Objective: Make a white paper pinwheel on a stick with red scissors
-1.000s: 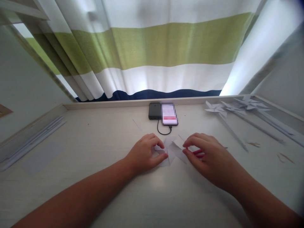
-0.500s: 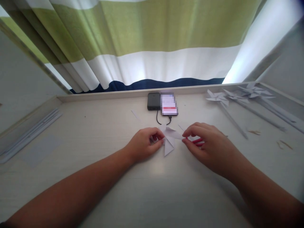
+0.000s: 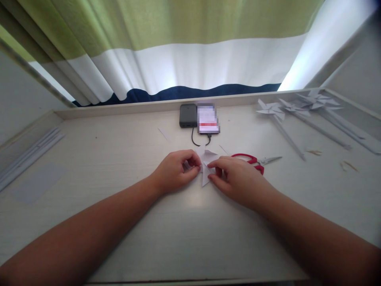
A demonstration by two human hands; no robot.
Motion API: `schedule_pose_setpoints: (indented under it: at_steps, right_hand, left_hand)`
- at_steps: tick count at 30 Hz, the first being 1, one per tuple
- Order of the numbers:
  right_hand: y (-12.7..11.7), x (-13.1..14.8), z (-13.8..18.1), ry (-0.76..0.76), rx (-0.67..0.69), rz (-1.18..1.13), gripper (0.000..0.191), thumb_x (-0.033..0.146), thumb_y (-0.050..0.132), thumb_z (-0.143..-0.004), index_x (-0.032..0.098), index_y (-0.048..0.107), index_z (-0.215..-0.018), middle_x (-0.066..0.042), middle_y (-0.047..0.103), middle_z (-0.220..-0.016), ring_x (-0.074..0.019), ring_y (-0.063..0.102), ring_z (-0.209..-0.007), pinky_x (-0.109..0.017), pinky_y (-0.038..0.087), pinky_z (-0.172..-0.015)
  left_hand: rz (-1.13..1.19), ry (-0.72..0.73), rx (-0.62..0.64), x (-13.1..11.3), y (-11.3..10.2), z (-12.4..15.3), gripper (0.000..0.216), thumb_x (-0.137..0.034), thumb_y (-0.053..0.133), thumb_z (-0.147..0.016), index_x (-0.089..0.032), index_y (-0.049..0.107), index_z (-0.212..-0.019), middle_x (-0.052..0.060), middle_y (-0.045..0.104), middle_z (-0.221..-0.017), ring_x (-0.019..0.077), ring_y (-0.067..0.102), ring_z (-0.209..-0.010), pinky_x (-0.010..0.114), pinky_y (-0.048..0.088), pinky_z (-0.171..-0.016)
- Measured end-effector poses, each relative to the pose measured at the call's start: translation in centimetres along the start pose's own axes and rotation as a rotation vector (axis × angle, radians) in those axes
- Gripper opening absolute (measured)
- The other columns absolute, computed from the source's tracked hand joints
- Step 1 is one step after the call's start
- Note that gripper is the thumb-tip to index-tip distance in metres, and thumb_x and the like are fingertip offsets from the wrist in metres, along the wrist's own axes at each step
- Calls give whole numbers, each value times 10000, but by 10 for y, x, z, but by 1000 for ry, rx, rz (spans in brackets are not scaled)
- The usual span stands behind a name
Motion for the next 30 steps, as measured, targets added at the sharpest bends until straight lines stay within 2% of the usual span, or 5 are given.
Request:
schedule_pose_setpoints:
  at_steps: [6,15,21,26,30]
  right_hand:
    - [7,0,-5,36,-37,144,238,338,555,-844,197,669,-997,-66,691,-930,-234,627,-819,-339,438,-684]
    - [8,-1,-7,47,-36,194,319,372,540,-829,194,640,-1075,-68,696,-904,-245,635,-796,-328,404,-635]
    - [3,-1,-3,85,-2,114,207,337,563,-800,204,614,-949,-34,674,-788,-185,587,-645,-285,341,-543]
    - [2,-4,0,109,12,52,149,327,570,-806,223,578,-912,-1,650,-712,-186,582,-649,-269,324,-533]
    - [2,-5,0,97,18,38,91,257,509,-850,219,580,-893,-14,659,-742,-184,590,-667,-271,336,-553]
  left_hand:
    - [-13,3,23,0,2,0,67,-149,575,-766,-163,632,-797,-9,641,-757,111,553,-680,223,431,-641]
    - [-15,18,31,2,2,0,72,-149,577,-748,-160,626,-800,-3,631,-760,113,541,-667,233,433,-641]
    - [-21,12,-11,1,1,0,75,-141,582,-758,-163,588,-829,-26,611,-750,90,521,-639,213,420,-630]
    - [-55,22,-36,-2,1,1,93,-131,578,-769,-169,593,-853,-27,610,-766,97,534,-668,221,421,-647]
    - [-106,86,-15,-5,1,0,131,-116,575,-775,-173,634,-877,-1,632,-833,122,552,-744,260,435,-724]
Point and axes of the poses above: each hand's wrist, its own z-axis away from the middle knuckle, its own y-axis out of the palm, x = y × z, the point moved 4 cm from there along -z, towards the middle knuckle
